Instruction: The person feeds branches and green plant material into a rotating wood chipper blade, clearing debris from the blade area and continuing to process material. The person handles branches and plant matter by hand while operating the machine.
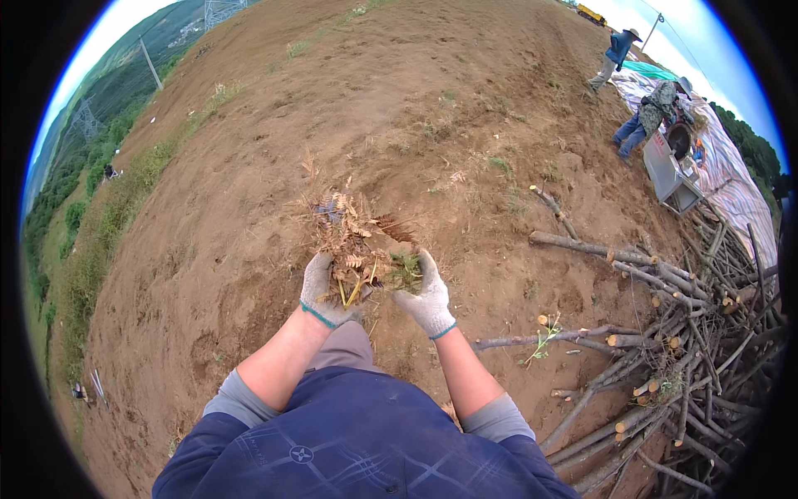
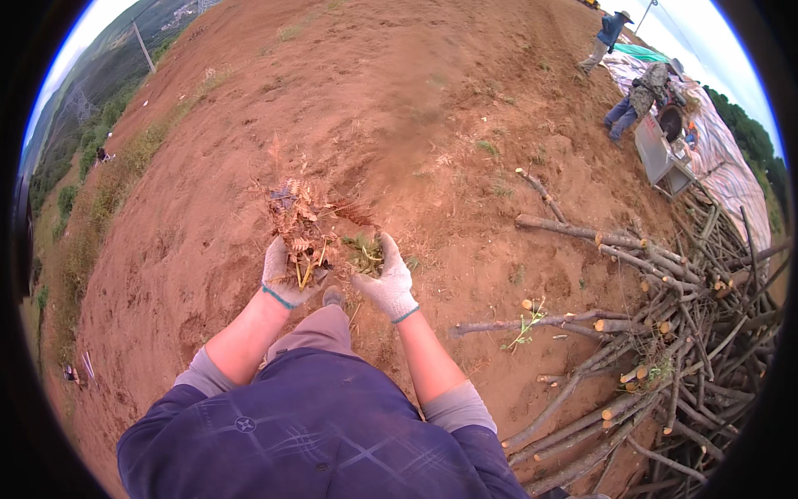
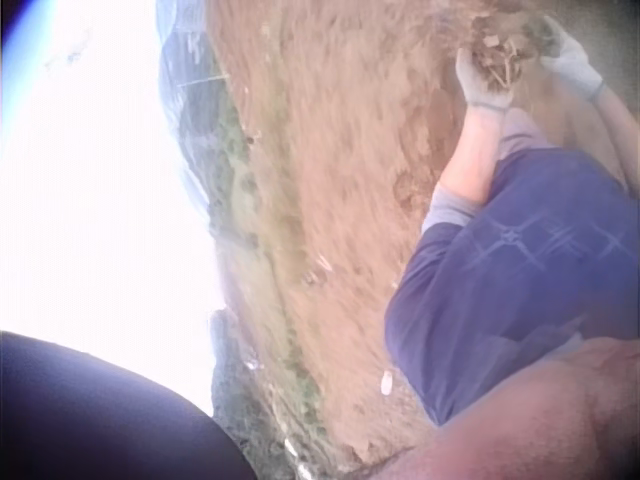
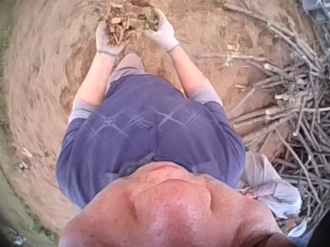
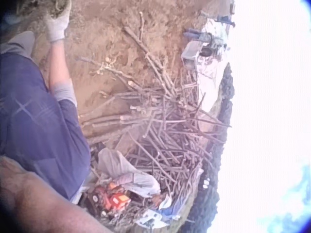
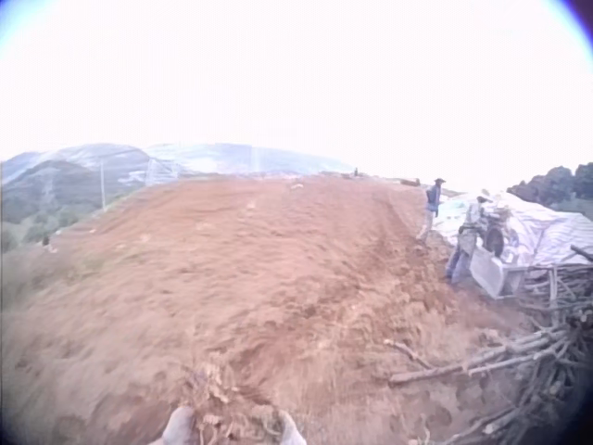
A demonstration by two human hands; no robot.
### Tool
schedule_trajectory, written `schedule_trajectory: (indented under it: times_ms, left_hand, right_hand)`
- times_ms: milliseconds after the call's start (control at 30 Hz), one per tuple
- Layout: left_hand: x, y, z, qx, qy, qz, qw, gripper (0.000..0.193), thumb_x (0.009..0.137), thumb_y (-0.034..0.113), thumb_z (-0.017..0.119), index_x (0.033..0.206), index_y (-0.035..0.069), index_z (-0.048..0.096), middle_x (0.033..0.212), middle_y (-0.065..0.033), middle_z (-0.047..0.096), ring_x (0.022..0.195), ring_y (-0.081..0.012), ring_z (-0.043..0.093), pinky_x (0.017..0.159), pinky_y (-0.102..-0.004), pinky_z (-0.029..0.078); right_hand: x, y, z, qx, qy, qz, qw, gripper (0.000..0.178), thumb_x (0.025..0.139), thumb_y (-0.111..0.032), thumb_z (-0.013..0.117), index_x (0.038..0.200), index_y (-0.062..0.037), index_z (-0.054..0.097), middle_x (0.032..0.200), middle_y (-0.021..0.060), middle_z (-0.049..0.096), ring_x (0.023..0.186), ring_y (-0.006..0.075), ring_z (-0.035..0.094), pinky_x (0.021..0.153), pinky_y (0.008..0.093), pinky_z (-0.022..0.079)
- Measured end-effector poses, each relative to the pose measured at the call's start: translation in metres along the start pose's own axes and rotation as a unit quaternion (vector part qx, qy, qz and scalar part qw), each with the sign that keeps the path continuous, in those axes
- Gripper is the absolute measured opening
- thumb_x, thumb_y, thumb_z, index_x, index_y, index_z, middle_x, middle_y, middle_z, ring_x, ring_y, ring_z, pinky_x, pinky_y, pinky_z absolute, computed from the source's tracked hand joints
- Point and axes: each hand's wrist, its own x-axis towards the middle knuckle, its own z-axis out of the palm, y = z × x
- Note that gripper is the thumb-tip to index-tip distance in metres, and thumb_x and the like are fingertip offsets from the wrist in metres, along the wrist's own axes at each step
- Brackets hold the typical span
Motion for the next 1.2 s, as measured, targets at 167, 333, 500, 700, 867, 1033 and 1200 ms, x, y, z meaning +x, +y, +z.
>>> schedule_trajectory:
  times_ms: [167, 333, 500, 700, 867, 1033, 1200]
  left_hand:
    - [0.159, 0.045, 0.022, -0.032, 0.063, -0.013, 0.997, 0.038, 0.101, 0.04, 0.048, 0.113, 0.011, 0.069, 0.101, -0.009, 0.075, 0.085, -0.028, 0.073, 0.075, -0.0476, 0.062]
    - [0.337, 0.089, 0.051, 0.002, 0.051, -0.02, 0.999, 0.038, 0.102, 0.041, 0.049, 0.111, 0.01, 0.069, 0.102, -0.0118, 0.074, 0.085, -0.0292, 0.073, 0.076, -0.0475, 0.061]
    - [0.499, 0.116, 0.102, 0.028, 0.118, -0.036, 0.992, 0.037, 0.102, 0.043, 0.05, 0.101, 0.011, 0.069, 0.093, -0.0084, 0.073, 0.079, -0.0273, 0.07, 0.07, -0.0449, 0.059]
    - [0.683, 0.081, 0.158, 0.131, 0.146, -0.105, 0.975, 0.035, 0.101, 0.043, 0.048, 0.1, 0.016, 0.069, 0.091, -0.004, 0.073, 0.077, -0.0239, 0.07, 0.068, -0.0423, 0.059]
    - [0.85, 0.039, 0.203, 0.177, 0.116, -0.1, 0.972, 0.038, 0.102, 0.046, 0.047, 0.113, 0.016, 0.068, 0.098, -0.0062, 0.073, 0.081, -0.0267, 0.072, 0.067, -0.0431, 0.06]
    - [0.999, 0.026, 0.238, 0.191, 0.019, -0.108, 0.976, 0.042, 0.102, 0.043, 0.046, 0.123, 0.012, 0.065, 0.111, -0.0115, 0.074, 0.095, -0.0317, 0.072, 0.081, -0.0498, 0.062]
    - [1.134, -0.023, 0.225, 0.319, 0.073, -0.165, 0.93, 0.037, 0.101, 0.03, 0.051, 0.127, 0.007, 0.063, 0.117, -0.0137, 0.072, 0.101, -0.0328, 0.071, 0.087, -0.049, 0.062]
  right_hand:
    - [0.161, 0.068, 0.014, -0.066, 0.039, 0.138, 0.987, 0.102, 0.071, -0.031, 0.089, 0.15, 0.0085, 0.037, 0.149, 0.0249, 0.049, 0.14, 0.03, 0.048, 0.115, 0.0362, 0.04]
    - [0.326, 0.111, -0.011, 0.121, 0.142, 0.192, 0.963, 0.02, 0.096, -0.013, 0.065, 0.112, -0.001, 0.069, 0.099, 0.0028, 0.072, 0.089, 0.0106, 0.058, 0.08, 0.0269, 0.048]
    - [0.442, 0.086, -0.091, 0.288, 0.192, 0.162, 0.924, 0.018, 0.093, -0.011, 0.066, 0.11, -0.0059, 0.07, 0.096, -0.0041, 0.067, 0.085, 0.0072, 0.057, 0.078, 0.0261, 0.047]
    - [0.591, 0.117, -0.155, 0.276, 0.169, 0.13, 0.937, 0.021, 0.093, -0.009, 0.067, 0.114, -0.0048, 0.067, 0.098, -0.0036, 0.067, 0.088, 0.0074, 0.059, 0.082, 0.0262, 0.048]
    - [0.748, 0.162, -0.227, 0.155, 0.284, 0.05, 0.945, 0.02, 0.09, -0.015, 0.074, 0.101, -0.004, 0.061, 0.083, -0.0014, 0.063, 0.07, 0.0078, 0.057, 0.062, 0.0273, 0.048]
    - [0.87, 0.157, -0.379, 0.283, 0.365, 0.082, 0.883, 0.017, 0.097, -0.018, 0.068, 0.097, -0.0053, 0.056, 0.077, 0.002, 0.061, 0.062, 0.0089, 0.056, 0.057, 0.0264, 0.046]
    - [0.962, 0.14, -0.474, 0.404, 0.405, 0.04, 0.819, 0.014, 0.098, -0.012, 0.065, 0.108, -0.0043, 0.059, 0.083, 0.0028, 0.063, 0.063, 0.011, 0.058, 0.057, 0.0282, 0.048]
